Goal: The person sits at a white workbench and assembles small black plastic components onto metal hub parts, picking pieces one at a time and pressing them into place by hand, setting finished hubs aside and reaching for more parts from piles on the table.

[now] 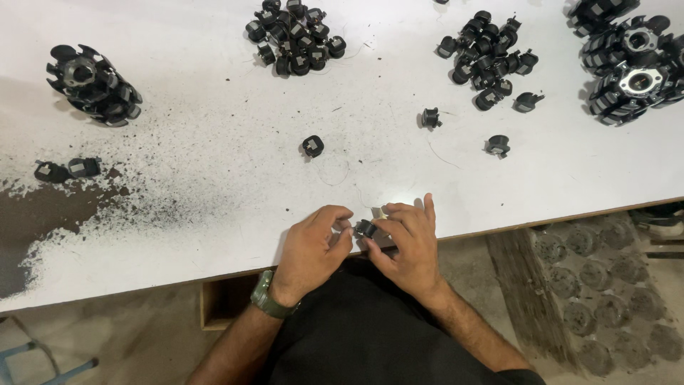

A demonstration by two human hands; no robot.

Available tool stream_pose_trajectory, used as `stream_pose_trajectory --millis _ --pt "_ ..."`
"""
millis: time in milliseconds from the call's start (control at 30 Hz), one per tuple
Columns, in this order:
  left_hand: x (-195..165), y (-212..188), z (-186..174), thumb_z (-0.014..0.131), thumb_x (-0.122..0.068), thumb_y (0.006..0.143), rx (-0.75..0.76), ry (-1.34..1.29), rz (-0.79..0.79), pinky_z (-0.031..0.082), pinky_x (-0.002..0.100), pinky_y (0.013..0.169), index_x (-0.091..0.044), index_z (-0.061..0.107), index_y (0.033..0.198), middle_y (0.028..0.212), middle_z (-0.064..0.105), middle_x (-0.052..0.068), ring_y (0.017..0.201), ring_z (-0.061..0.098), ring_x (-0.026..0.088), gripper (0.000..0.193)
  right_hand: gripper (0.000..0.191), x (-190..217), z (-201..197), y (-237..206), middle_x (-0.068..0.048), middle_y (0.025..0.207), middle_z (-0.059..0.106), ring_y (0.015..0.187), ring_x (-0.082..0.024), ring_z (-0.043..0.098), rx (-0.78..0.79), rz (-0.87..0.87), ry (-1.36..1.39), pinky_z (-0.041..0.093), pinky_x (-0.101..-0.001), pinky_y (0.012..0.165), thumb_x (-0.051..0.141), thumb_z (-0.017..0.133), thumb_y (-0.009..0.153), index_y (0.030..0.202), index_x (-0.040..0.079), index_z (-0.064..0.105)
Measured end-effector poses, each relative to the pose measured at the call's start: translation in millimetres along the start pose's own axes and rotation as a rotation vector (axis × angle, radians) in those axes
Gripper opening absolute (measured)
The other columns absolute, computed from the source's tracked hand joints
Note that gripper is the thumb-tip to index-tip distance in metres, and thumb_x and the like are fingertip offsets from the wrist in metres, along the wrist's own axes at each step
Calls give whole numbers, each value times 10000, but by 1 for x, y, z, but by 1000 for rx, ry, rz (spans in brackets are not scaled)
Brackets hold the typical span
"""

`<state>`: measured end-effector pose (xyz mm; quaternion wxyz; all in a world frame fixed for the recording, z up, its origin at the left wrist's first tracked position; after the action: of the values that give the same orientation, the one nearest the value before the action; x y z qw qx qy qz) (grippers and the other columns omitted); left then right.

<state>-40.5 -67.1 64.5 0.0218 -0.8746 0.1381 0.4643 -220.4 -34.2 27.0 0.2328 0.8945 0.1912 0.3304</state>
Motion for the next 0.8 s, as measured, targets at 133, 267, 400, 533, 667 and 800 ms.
stream_pose_trajectory --millis 133,267,400,533,667,800 --pt "-2 0 0 692 -146 899 22 10 12 542 300 516 -81 708 980 800 753 58 613 709 136 105 374 2 -2 1 -76 1101 622 1218 -299 577 11 25 2 171 -661 1240 180 861 759 1083 85 702" --pt "2 -1 3 693 -122 875 13 26 29 540 327 522 -72 697 962 776 727 72 597 696 180 101 352 2 -5 -2 -100 1099 633 1230 -309 573 -70 18 48 191 -629 1242 166 838 780 1087 64 699" --pt "2 -5 10 712 -98 821 -58 114 145 539 356 550 -71 683 917 788 707 66 632 681 223 105 230 5 -4 -13 -81 1069 637 1205 -284 630 -152 -38 191 276 -601 1275 24 752 859 1077 71 694" --pt "-2 -9 16 718 -103 832 -165 171 298 547 362 602 -70 646 915 817 681 53 705 681 228 115 264 7 10 -21 -80 1058 655 1134 -256 677 -130 -48 312 368 -581 1249 -40 710 875 1110 60 646" --pt "3 -10 18 720 -104 839 -204 191 313 538 367 597 -65 619 899 807 664 48 708 677 223 124 279 5 13 -24 -81 1050 689 1140 -253 694 -188 -40 367 384 -578 1251 -32 708 903 1141 63 597" --pt "6 -11 20 719 -99 838 -233 226 321 532 364 582 -69 615 887 784 657 45 691 670 216 119 262 6 16 -25 -97 1034 706 1127 -259 698 -144 -52 307 358 -598 1250 -26 717 881 1106 70 622"
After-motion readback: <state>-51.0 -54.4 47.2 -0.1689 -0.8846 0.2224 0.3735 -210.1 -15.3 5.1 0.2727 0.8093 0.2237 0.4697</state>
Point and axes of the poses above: each hand's wrist, its own y-axis towards the middle knuckle, its own z-axis out of the palm, x = y × z, the point moved 5 cm from there along y, towards the middle knuckle
